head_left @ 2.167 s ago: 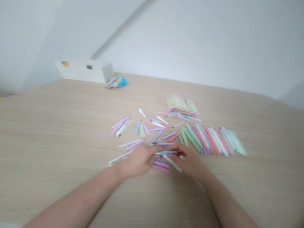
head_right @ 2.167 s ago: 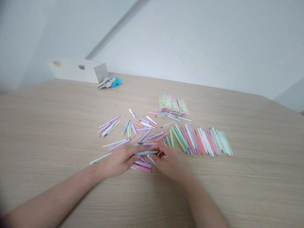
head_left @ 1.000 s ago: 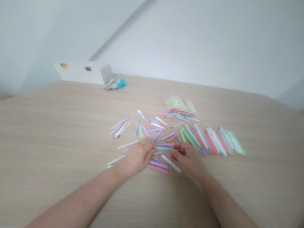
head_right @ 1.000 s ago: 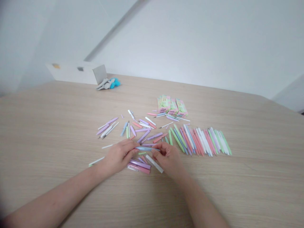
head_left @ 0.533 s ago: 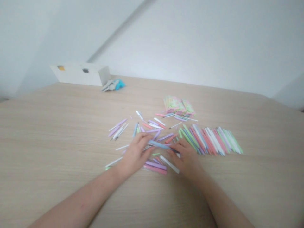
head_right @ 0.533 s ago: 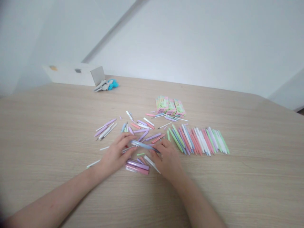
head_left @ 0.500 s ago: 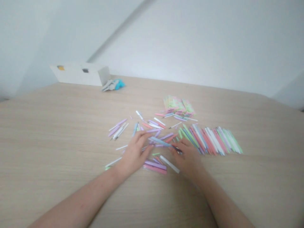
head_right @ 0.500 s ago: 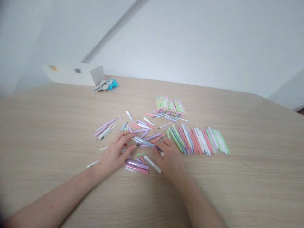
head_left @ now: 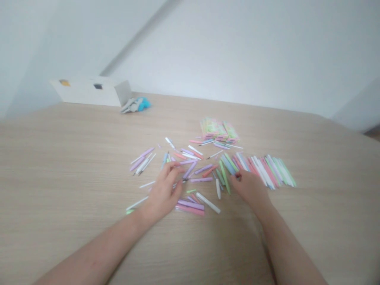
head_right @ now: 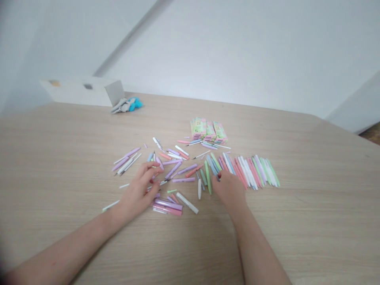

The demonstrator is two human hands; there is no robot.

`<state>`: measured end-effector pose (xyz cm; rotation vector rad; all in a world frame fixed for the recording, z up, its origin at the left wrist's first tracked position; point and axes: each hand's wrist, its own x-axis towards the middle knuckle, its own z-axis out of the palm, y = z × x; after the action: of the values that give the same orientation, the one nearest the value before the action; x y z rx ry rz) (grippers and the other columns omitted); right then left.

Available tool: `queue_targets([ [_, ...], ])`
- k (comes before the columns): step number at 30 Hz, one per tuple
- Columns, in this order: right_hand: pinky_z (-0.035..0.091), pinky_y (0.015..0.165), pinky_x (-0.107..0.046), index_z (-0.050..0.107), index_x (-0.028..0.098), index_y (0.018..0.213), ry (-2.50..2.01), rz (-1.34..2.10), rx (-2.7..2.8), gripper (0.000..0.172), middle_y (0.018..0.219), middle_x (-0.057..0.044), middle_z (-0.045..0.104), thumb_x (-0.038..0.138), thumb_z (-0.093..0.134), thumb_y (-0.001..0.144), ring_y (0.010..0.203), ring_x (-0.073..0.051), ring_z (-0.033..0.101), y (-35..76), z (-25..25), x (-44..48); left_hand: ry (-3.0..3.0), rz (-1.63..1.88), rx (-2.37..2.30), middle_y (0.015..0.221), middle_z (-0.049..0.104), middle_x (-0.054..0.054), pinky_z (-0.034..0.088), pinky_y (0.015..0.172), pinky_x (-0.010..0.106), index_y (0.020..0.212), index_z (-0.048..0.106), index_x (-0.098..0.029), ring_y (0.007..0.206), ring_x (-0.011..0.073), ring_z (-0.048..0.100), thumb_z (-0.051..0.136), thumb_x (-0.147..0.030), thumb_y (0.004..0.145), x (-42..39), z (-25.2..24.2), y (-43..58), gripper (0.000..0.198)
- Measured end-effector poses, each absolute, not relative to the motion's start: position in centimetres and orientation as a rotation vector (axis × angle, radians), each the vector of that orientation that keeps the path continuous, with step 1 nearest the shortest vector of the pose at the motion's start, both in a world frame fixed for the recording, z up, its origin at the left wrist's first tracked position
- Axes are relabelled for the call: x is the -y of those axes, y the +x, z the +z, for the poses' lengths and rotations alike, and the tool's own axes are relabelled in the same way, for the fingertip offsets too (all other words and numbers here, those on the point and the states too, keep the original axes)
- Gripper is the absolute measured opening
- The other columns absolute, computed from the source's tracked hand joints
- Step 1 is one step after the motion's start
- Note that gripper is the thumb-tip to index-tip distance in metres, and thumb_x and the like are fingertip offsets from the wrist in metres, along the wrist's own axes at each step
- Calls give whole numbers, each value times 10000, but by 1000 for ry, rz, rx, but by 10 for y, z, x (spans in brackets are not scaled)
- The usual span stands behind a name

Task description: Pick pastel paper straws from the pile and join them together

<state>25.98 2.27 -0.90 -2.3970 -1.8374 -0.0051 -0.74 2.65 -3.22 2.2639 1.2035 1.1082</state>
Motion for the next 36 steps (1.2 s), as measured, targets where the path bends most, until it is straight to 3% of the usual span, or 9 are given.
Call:
queue_targets([
  [7,379,610,-310,659,167,879,-2453,29,1818,298,814,-126,706,379,457,824,802,-275,650,258,-13,-23,2274,1104,-1193,1237,418,97,428,964,381,1084,523,-196,1122,212,477,442,-77,820,-25,-33,-8,301],
  [13,427,721,-289,643,140,920,-2045,62,1905,215,871,-96,691,239,480,821,819,-211,633,248,-18,-21,2262,1084,-1181,1241,409,101,430,959,400,1077,519,-195,1099,208,486,425,-51,809,-25,-33,-7,319],
  [22,423,797,-324,636,100,1037,-1959,116,2071,285,966,-144,660,262,513,838,907,-249,606,234,-24,-18,2312,1006,-1109,1150,469,77,410,958,347,1003,534,-186,1103,191,476,433,-33,797,-24,-31,-7,276],
  [27,419,775,-309,616,106,1062,-1904,191,2094,288,946,-121,646,238,514,828,852,-222,595,228,-25,-15,2419,770,-945,1030,541,64,440,870,318,977,574,-194,982,190,527,540,-217,839,-16,-26,-4,144],
  [31,420,751,-302,615,109,1057,-1845,247,2086,282,919,-110,634,218,521,814,798,-202,581,220,-26,-12,2519,585,-873,975,577,53,442,839,334,936,624,-212,950,217,534,640,-413,777,-12,-23,-3,257],
  [36,433,711,-297,607,122,1069,-1759,372,2062,293,850,-84,641,221,542,801,740,-189,584,210,-25,-7,2568,522,-882,977,598,43,430,843,334,945,633,-216,961,216,540,648,-366,787,-14,-27,-3,218],
])
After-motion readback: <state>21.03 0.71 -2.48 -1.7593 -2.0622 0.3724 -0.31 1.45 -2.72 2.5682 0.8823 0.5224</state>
